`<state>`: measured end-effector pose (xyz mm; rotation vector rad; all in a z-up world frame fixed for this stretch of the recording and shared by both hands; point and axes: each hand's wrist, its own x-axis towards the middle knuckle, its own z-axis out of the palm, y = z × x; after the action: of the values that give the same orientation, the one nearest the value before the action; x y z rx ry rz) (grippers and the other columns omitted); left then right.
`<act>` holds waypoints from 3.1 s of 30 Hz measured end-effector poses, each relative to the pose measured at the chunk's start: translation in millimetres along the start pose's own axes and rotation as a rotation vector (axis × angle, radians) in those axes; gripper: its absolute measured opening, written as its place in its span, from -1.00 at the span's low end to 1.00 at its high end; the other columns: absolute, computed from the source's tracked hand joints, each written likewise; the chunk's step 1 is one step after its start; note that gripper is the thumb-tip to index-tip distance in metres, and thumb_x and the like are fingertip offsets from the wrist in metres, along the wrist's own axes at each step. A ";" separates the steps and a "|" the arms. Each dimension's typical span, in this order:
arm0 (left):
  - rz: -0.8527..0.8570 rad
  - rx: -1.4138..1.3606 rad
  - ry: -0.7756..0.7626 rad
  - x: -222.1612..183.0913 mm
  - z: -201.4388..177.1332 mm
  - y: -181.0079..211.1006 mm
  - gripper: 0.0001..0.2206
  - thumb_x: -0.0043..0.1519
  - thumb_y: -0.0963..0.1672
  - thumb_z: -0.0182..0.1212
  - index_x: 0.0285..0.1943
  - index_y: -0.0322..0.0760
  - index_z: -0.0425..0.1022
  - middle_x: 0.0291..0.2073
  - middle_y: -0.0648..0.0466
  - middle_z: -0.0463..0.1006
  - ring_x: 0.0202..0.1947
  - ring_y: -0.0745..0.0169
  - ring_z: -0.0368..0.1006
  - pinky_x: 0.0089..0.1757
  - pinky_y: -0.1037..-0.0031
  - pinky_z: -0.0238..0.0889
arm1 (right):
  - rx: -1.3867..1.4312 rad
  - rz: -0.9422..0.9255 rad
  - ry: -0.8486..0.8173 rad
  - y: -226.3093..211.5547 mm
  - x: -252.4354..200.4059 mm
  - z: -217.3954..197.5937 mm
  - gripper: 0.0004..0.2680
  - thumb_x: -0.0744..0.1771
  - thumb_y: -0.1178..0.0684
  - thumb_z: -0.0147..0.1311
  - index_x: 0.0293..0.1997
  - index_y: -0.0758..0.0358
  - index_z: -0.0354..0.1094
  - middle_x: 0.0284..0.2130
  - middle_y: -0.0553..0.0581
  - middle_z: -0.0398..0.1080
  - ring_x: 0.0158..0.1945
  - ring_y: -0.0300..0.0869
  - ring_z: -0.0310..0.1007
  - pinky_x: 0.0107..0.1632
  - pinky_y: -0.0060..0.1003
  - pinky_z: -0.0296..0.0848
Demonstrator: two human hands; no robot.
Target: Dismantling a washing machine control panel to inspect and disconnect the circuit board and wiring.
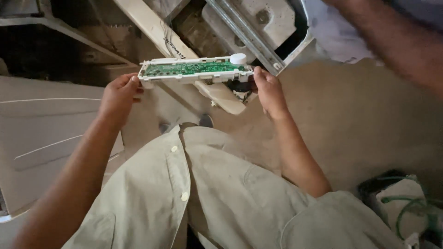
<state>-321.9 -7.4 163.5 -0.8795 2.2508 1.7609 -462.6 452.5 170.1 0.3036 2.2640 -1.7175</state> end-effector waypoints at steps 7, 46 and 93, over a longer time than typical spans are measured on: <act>-0.114 -0.019 0.034 -18.4 13.5 -15.6 -0.62 0.73 -0.03 0.15 0.63 -0.27 0.57 0.27 -0.20 0.71 0.17 -0.11 0.66 0.06 0.02 0.57 | -0.007 0.052 -0.027 -1.3 -21.2 -14.3 -0.58 0.53 -0.28 0.25 0.43 0.26 0.60 0.15 0.47 0.64 0.17 0.21 0.73 0.12 0.07 0.80; -0.168 -0.321 -0.015 -28.3 46.0 -69.3 -0.60 0.62 -0.04 0.30 0.64 -0.11 0.56 0.43 -0.05 0.70 -0.03 0.14 0.76 -0.21 0.44 0.60 | -1.290 -0.432 -0.501 -66.8 -80.7 116.3 -0.54 0.56 -0.25 0.03 0.72 0.04 0.31 0.02 0.37 0.73 0.09 0.23 0.79 0.11 0.26 0.72; -0.155 -0.282 -0.223 -21.3 18.6 -56.7 -0.65 0.58 -0.13 0.32 0.57 -0.15 0.58 0.40 -0.11 0.70 -0.10 0.19 0.70 -0.18 0.45 0.50 | -1.275 -0.124 0.053 -77.6 -25.7 43.3 -0.58 0.43 -0.30 0.52 0.33 0.12 0.65 0.04 0.31 0.57 0.11 0.20 0.70 0.06 0.10 0.67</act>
<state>-278.8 9.5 120.2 -0.8317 1.7784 2.0206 -460.2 389.9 238.2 -0.0890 2.8949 -0.0461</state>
